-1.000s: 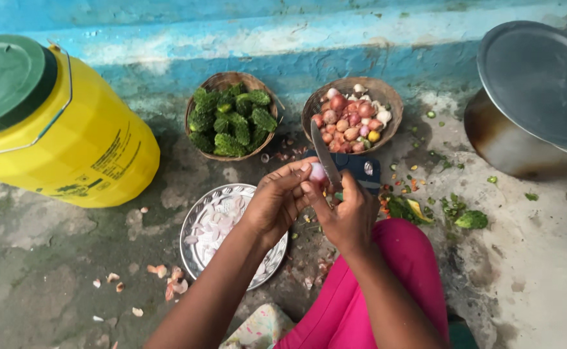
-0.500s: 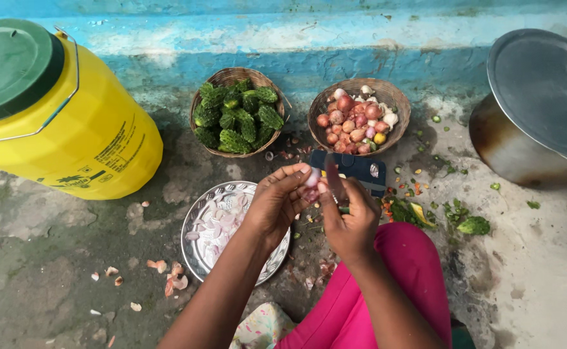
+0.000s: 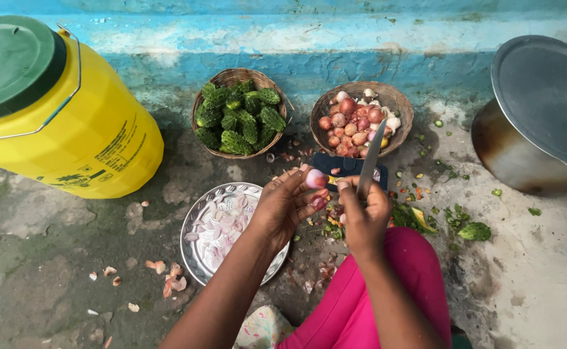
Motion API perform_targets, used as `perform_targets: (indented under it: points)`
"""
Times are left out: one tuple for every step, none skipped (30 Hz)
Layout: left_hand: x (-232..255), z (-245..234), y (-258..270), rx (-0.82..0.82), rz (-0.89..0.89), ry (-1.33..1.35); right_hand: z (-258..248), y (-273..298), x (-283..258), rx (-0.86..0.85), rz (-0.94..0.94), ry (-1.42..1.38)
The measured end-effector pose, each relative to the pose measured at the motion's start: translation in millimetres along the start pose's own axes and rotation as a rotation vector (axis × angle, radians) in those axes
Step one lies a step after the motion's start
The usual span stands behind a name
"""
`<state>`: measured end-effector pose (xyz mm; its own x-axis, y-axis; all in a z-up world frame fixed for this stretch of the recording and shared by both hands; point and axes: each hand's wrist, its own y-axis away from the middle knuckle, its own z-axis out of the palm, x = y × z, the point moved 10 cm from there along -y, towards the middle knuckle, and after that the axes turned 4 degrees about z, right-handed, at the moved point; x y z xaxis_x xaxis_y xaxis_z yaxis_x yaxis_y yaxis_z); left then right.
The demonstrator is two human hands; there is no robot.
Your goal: The person peels shallots by hand and slices them onto a metal plate using a knife.
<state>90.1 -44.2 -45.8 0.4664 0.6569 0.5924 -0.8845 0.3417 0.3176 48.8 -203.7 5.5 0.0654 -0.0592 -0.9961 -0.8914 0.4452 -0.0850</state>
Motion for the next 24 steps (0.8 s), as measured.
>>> perform_targets:
  points:
    - [-0.6,0.5,-0.3,0.0,-0.001,0.0,-0.4,-0.7,-1.4,0.001,0.001,0.001]
    - [-1.2,-0.1,-0.7,0.009,-0.002,-0.022,1.4,-0.7,-4.6,-0.02,-0.011,-0.008]
    - [-1.8,-0.5,-1.2,0.018,-0.002,-0.044,2.9,-0.8,-8.2,-0.041,-0.023,-0.016]
    - [-2.4,0.0,-1.5,0.018,-0.003,-0.043,3.1,-0.3,-10.2,-0.04,-0.023,-0.015]
    - [-2.3,-2.3,-1.3,0.039,0.002,-0.083,9.0,1.8,-15.7,-0.088,-0.063,-0.021]
    - [-1.9,-4.5,-1.0,0.061,0.007,-0.122,15.1,4.2,-20.7,-0.135,-0.103,-0.027]
    - [-2.1,-4.3,-0.9,0.062,0.007,-0.121,17.2,5.1,-21.2,-0.136,-0.102,-0.026]
    - [-1.2,-3.1,-1.0,0.054,0.016,-0.128,20.4,6.6,-23.2,-0.144,-0.123,0.013]
    - [-0.1,-2.0,-1.1,0.046,0.025,-0.136,23.4,8.0,-25.3,-0.151,-0.144,0.053]
    - [-0.2,-1.8,-0.9,0.046,0.025,-0.136,24.3,8.1,-25.8,-0.151,-0.143,0.053]
    - [-0.5,-1.5,-0.8,0.047,0.025,-0.131,24.9,10.0,-35.0,-0.142,-0.236,0.125]
    - [-0.8,-1.2,-0.8,0.048,0.025,-0.126,25.7,12.6,-43.7,-0.134,-0.328,0.197]
    - [-1.1,-1.1,-1.0,0.047,0.025,-0.126,25.7,12.1,-44.0,-0.133,-0.328,0.197]
    - [-1.1,-1.2,-1.3,0.048,0.028,-0.131,25.6,11.1,-43.0,-0.136,-0.315,0.18]
    - [-0.8,-2.0,-1.0,0.049,0.031,-0.137,25.8,10.5,-41.7,-0.14,-0.301,0.162]
    - [-0.7,-2.8,-0.7,0.05,0.031,-0.137,25.8,10.7,-41.6,-0.141,-0.301,0.162]
    - [-1.0,-3.7,-0.5,0.055,0.029,-0.145,25.6,10.8,-41.9,-0.145,-0.304,0.16]
    - [-1.4,-4.3,-0.3,0.059,0.026,-0.152,25.3,10.8,-42.4,-0.15,-0.308,0.158]
    - [-1.6,-4.5,0.2,0.059,0.027,-0.152,24.9,11.1,-42.7,-0.15,-0.308,0.158]
    - [-2.5,-4.5,0.9,0.059,0.023,-0.144,24.9,11.4,-42.5,-0.158,-0.303,0.157]
    - [-3.0,-4.4,1.1,0.058,0.018,-0.135,25.1,11.5,-42.1,-0.165,-0.298,0.155]
    - [-2.9,-4.5,1.0,0.058,0.019,-0.135,24.9,11.4,-42.1,-0.165,-0.299,0.155]
    - [-3.4,-5.2,0.5,0.065,0.014,-0.13,24.5,12.5,-45.1,-0.158,-0.338,0.179]
    - [-3.9,-6.1,-0.1,0.072,0.01,-0.124,24.1,13.8,-47.7,-0.152,-0.377,0.204]
